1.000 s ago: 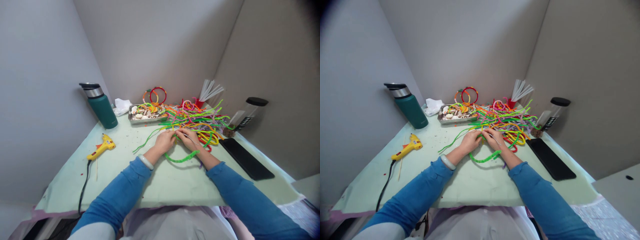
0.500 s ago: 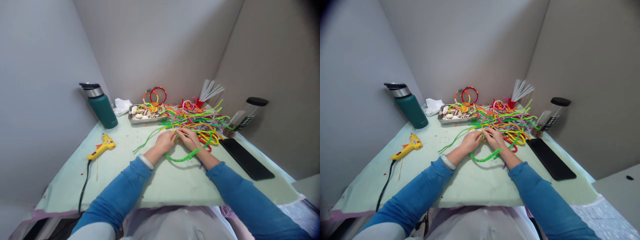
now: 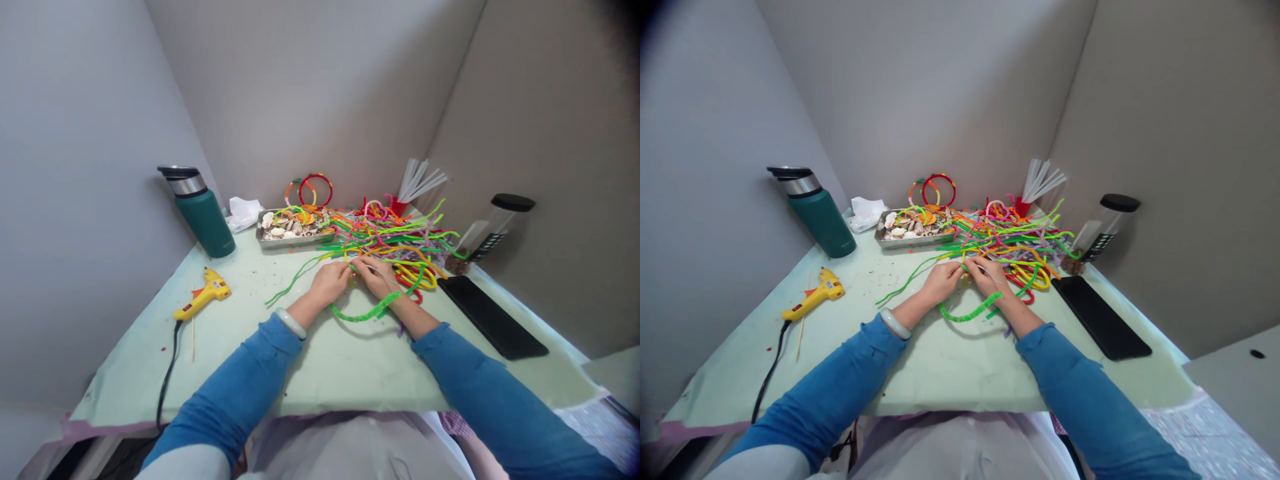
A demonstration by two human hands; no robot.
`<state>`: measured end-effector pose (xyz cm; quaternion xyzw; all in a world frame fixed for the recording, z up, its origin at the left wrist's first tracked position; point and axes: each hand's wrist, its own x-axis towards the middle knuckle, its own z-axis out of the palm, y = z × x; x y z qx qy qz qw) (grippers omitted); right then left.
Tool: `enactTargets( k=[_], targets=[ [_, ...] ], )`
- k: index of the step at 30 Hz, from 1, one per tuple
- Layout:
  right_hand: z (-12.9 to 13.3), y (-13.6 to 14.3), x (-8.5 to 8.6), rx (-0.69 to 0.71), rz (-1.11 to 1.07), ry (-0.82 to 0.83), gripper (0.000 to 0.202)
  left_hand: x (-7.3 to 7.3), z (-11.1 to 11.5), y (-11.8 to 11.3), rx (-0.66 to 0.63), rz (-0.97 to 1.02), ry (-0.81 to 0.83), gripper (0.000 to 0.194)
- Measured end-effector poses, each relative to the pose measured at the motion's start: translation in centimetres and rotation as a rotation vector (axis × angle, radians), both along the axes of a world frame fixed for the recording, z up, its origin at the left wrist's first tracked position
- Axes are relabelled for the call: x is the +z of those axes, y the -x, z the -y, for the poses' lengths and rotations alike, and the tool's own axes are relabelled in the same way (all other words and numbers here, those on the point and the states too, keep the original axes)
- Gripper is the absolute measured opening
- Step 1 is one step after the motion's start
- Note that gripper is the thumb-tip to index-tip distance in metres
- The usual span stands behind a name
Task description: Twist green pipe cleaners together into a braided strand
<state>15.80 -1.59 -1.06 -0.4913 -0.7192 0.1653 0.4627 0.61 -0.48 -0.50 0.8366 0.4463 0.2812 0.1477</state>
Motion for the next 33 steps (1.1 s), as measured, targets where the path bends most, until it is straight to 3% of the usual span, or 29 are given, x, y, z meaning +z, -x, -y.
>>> enactTargets(
  k=[33],
  targets=[
    [0.08,0.02,0.12,0.027,0.027,-0.028,0.036,-0.06,0.17,0.05,0.02,-0.04,-0.027,0.034]
  ],
)
